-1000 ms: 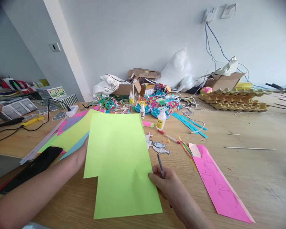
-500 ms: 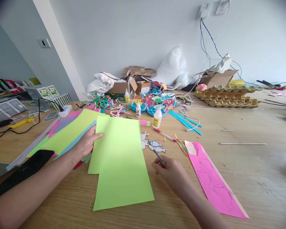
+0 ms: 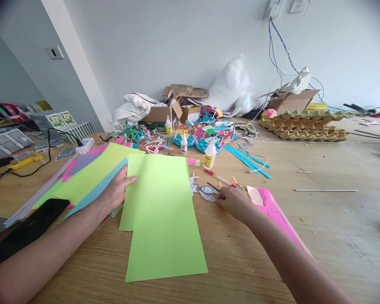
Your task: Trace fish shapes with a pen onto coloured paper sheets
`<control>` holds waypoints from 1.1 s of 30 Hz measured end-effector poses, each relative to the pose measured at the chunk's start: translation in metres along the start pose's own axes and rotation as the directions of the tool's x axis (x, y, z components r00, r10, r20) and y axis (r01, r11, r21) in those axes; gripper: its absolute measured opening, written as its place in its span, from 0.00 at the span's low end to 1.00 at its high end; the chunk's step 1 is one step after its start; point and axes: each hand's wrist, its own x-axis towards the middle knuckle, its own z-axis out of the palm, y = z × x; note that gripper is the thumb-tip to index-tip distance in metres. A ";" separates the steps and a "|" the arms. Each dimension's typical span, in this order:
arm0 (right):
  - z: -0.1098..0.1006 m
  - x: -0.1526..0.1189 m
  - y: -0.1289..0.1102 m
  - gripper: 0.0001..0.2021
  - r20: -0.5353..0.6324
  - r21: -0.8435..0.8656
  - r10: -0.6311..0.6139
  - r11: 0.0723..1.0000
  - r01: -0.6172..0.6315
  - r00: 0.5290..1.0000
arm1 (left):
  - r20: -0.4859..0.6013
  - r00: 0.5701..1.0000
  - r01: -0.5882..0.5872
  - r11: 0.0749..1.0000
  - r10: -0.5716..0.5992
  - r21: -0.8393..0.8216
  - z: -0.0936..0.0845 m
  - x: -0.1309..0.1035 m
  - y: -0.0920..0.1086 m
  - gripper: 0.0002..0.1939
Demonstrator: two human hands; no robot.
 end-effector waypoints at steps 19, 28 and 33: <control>0.006 -0.079 0.008 0.16 -0.038 0.771 0.151 0.633 -0.067 0.988 | -0.094 0.995 -0.007 0.996 0.015 0.085 0.007 0.021 -0.013 0.25; 0.029 -0.114 -0.023 0.11 0.019 0.746 0.058 0.664 -0.053 0.998 | -0.071 0.997 -0.027 0.992 0.036 0.125 0.018 0.027 -0.012 0.26; 0.051 -0.110 -0.036 0.11 0.058 0.768 0.017 0.638 -0.056 0.998 | -0.085 0.996 -0.011 0.976 0.030 0.218 0.015 0.029 -0.017 0.36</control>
